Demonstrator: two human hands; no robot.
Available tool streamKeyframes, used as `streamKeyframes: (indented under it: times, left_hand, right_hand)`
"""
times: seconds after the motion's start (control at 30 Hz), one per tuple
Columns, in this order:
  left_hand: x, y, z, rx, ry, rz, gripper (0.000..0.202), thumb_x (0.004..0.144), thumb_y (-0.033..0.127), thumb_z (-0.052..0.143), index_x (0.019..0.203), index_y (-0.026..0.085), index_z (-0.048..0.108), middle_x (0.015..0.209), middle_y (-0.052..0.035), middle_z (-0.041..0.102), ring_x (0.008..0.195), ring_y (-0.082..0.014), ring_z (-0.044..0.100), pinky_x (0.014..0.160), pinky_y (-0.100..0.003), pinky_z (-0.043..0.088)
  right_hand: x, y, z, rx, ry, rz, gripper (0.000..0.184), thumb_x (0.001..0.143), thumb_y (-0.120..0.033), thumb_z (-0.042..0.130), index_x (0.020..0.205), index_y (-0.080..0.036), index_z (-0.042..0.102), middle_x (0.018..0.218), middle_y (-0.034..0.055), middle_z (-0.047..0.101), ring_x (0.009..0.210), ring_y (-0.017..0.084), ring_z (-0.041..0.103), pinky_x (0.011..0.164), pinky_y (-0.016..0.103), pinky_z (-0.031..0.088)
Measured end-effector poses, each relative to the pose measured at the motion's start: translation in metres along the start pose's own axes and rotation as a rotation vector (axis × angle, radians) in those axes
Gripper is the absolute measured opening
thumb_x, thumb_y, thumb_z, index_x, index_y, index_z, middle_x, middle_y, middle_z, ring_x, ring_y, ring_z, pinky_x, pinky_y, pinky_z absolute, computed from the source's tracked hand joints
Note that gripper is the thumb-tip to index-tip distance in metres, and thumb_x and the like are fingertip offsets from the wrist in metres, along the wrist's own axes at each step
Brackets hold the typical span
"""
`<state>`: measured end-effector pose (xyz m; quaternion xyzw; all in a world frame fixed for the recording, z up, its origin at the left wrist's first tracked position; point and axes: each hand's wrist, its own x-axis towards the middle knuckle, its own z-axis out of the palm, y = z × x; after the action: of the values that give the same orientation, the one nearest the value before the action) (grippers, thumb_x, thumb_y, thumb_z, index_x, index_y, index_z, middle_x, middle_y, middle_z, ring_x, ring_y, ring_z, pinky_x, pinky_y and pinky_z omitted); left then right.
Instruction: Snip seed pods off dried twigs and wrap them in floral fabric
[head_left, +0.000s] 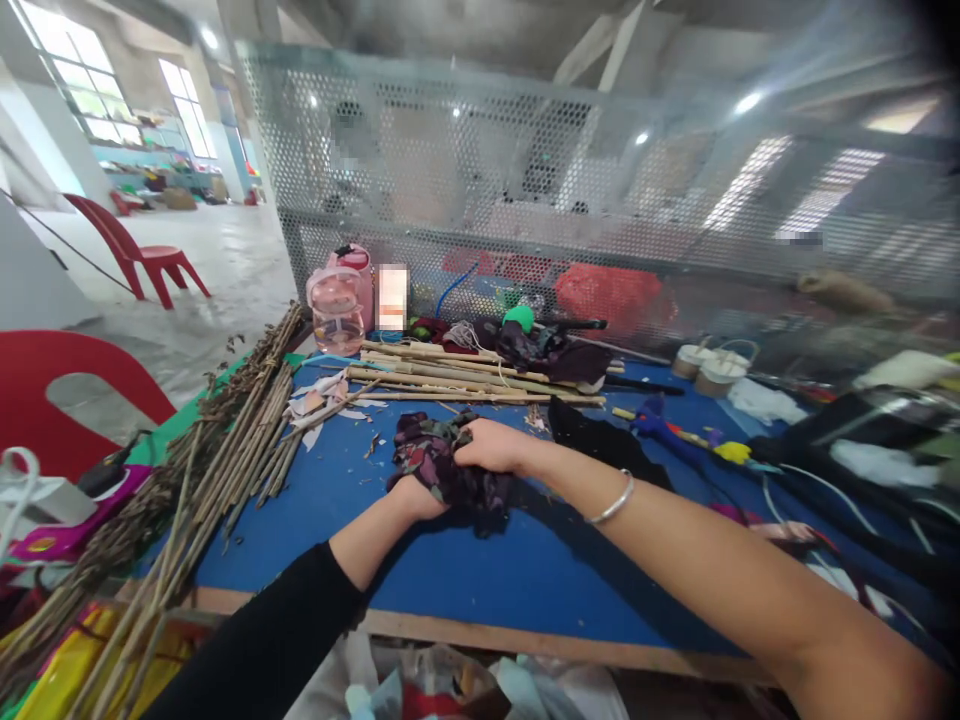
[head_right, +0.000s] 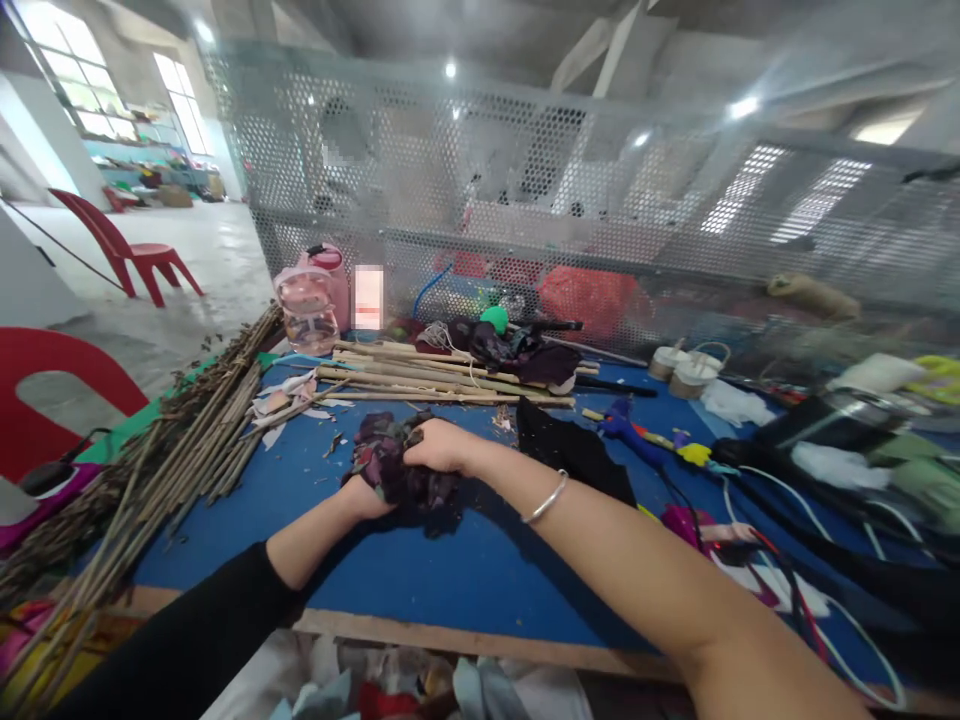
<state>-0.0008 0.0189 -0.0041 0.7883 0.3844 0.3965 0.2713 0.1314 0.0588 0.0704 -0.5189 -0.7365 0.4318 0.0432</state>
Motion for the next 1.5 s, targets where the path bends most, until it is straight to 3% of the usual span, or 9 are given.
streamKeyframes:
  times: [0.13,0.33,0.47,0.7,0.93,1.07,1.23,1.37,1.5]
  left_hand:
    - [0.006,0.017,-0.013,0.002,-0.027,0.048,0.042,0.072,0.034,0.059,0.111,0.017,0.059,0.111,-0.007,0.064,0.112,-0.0255,0.052,0.102,-0.042,0.035]
    - [0.006,0.024,-0.025,-0.112,-0.097,0.095,0.045,0.07,0.038,0.065,0.111,0.022,0.06,0.112,-0.0047,0.063,0.114,-0.0238,0.051,0.104,-0.04,0.034]
    - [0.007,0.022,-0.024,-0.265,-0.048,0.039,0.054,0.069,0.039,0.066,0.117,0.017,0.054,0.119,-0.0095,0.059,0.112,-0.0224,0.052,0.103,-0.041,0.035]
    - [0.033,0.031,-0.014,-0.218,-0.121,-0.037,0.038,0.067,0.037,0.067,0.1,0.018,0.062,0.108,-0.0078,0.064,0.101,-0.0224,0.058,0.095,-0.036,0.042]
    - [0.05,0.014,-0.014,-0.268,0.276,-0.156,0.019,0.072,0.03,0.061,0.087,0.02,0.066,0.1,-0.0069,0.067,0.098,-0.022,0.06,0.095,-0.036,0.04]
    - [0.044,-0.005,-0.011,-0.42,0.432,-0.302,0.029,0.072,0.032,0.063,0.098,0.02,0.065,0.108,-0.0067,0.065,0.104,-0.0219,0.057,0.097,-0.036,0.038]
    - [0.037,-0.008,-0.013,-0.395,0.334,-0.271,0.032,0.073,0.038,0.062,0.101,0.022,0.065,0.113,-0.0064,0.063,0.11,-0.0231,0.054,0.102,-0.039,0.034]
    - [0.037,-0.003,-0.024,-0.347,0.086,0.001,0.046,0.071,0.034,0.066,0.115,0.025,0.059,0.122,-0.0052,0.057,0.117,-0.023,0.048,0.106,-0.039,0.028]
    - [0.035,0.001,-0.028,-0.295,0.003,0.014,0.061,0.063,0.031,0.074,0.12,0.021,0.054,0.125,-0.0088,0.055,0.119,-0.0257,0.045,0.107,-0.041,0.026]
  right_hand:
    - [-0.021,0.01,-0.033,0.074,-0.039,-0.037,0.012,0.06,-0.027,0.062,0.064,-0.016,0.057,0.06,-0.0021,0.059,0.051,0.009,0.049,0.047,0.019,0.035]
    - [-0.038,0.02,-0.064,0.03,0.095,-0.106,0.008,0.059,-0.015,0.059,0.059,-0.016,0.05,0.053,-0.0052,0.05,0.048,0.006,0.042,0.048,0.019,0.031]
    - [-0.033,0.013,-0.059,0.007,0.231,-0.18,0.021,0.053,-0.008,0.064,0.061,-0.017,0.047,0.052,-0.008,0.043,0.047,0.005,0.037,0.047,0.019,0.028]
    - [-0.013,-0.014,-0.031,0.275,0.235,-0.305,0.026,0.049,-0.007,0.065,0.067,-0.018,0.049,0.054,-0.0082,0.049,0.05,0.007,0.043,0.049,0.019,0.035]
    - [-0.017,-0.015,-0.032,0.561,0.597,-0.496,0.03,0.066,-0.041,0.064,0.079,-0.02,0.047,0.068,-0.0038,0.05,0.06,0.01,0.048,0.056,0.022,0.041]
    - [-0.026,0.016,-0.026,0.294,0.793,-0.423,0.028,0.069,-0.044,0.061,0.076,-0.019,0.049,0.062,-0.0052,0.045,0.056,0.009,0.042,0.056,0.023,0.037]
    - [-0.016,0.036,-0.013,0.181,0.59,-0.373,0.021,0.066,-0.033,0.062,0.081,-0.018,0.059,0.068,-0.0028,0.056,0.059,0.011,0.047,0.058,0.024,0.037]
    - [-0.01,0.028,-0.018,0.338,0.629,-0.438,0.016,0.065,-0.029,0.059,0.076,-0.017,0.057,0.064,-0.0031,0.055,0.056,0.011,0.047,0.055,0.024,0.038]
    - [-0.015,0.017,-0.016,0.282,0.685,-0.49,0.014,0.067,-0.025,0.059,0.079,-0.017,0.06,0.066,-0.0014,0.059,0.057,0.012,0.051,0.056,0.025,0.041]
